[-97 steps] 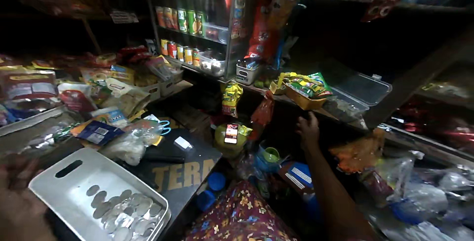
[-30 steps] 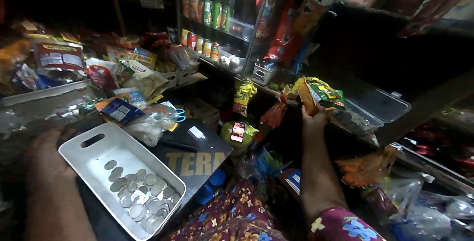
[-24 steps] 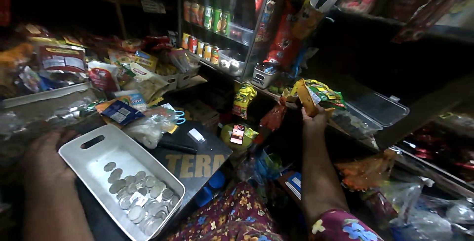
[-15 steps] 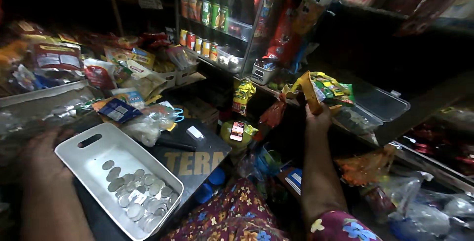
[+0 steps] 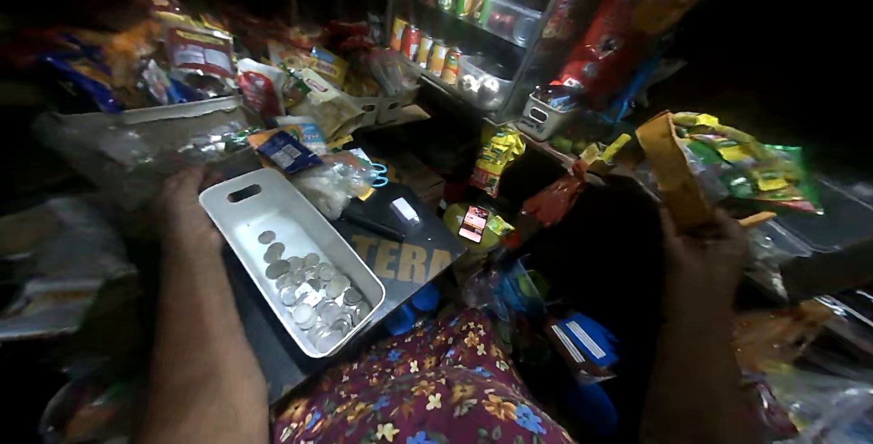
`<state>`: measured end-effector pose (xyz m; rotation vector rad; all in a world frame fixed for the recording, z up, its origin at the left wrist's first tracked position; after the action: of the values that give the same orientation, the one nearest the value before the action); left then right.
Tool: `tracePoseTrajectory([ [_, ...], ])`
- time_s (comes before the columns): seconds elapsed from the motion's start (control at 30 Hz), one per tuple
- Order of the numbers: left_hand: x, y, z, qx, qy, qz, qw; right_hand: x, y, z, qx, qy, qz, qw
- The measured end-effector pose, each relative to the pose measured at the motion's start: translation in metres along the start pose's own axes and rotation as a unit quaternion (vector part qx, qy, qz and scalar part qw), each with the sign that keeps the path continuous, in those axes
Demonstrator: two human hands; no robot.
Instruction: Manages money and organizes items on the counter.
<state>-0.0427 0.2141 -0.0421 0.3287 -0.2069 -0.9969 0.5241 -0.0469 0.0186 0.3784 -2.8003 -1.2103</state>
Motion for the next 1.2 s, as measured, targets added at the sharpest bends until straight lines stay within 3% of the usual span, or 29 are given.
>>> tracePoseTrajectory([
  [0.17, 0.002, 0.002, 0.003, -0.018, -0.008, 0.007, 1.000, 0.030, -0.002, -0.016, -0.058, 0.071, -0.012, 0.996],
  [0.3, -0.002, 0.001, -0.001, 0.002, -0.003, 0.000, 1.000, 0.075, -0.003, -0.017, -0.031, 0.124, -0.057, 0.990],
  [0.43, 0.001, 0.001, 0.001, -0.004, 0.005, -0.001, 1.000, 0.118, -0.012, 0.001, -0.024, 0.217, -0.053, 0.975],
  [0.7, 0.000, 0.003, 0.003, -0.019, -0.006, 0.010, 1.000, 0.185, -0.048, 0.052, 0.010, 0.417, -0.090, 0.904],
  [0.93, -0.001, 0.001, 0.003, -0.015, 0.004, 0.007, 1.000, 0.188, -0.061, 0.088, 0.092, 0.458, -0.130, 0.875],
  [1.1, -0.001, 0.002, 0.004, 0.000, 0.003, 0.010, 1.000, 0.162, -0.027, 0.123, 0.159, 0.447, -0.246, 0.845],
  [1.2, -0.001, 0.001, 0.005, 0.002, 0.002, 0.007, 1.000, 0.162, 0.005, 0.137, 0.198, 0.445, -0.270, 0.831],
])
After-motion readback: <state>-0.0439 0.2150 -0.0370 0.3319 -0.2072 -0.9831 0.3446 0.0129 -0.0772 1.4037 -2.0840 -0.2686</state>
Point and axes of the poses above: each hand's wrist, its own x-axis away from the middle knuckle, its own y-axis out of the palm, z = x × y, the point moved 2 cm from there along -x, towards the middle knuckle, and after that the axes turned 10 degrees about z, right-handed, at the moved point
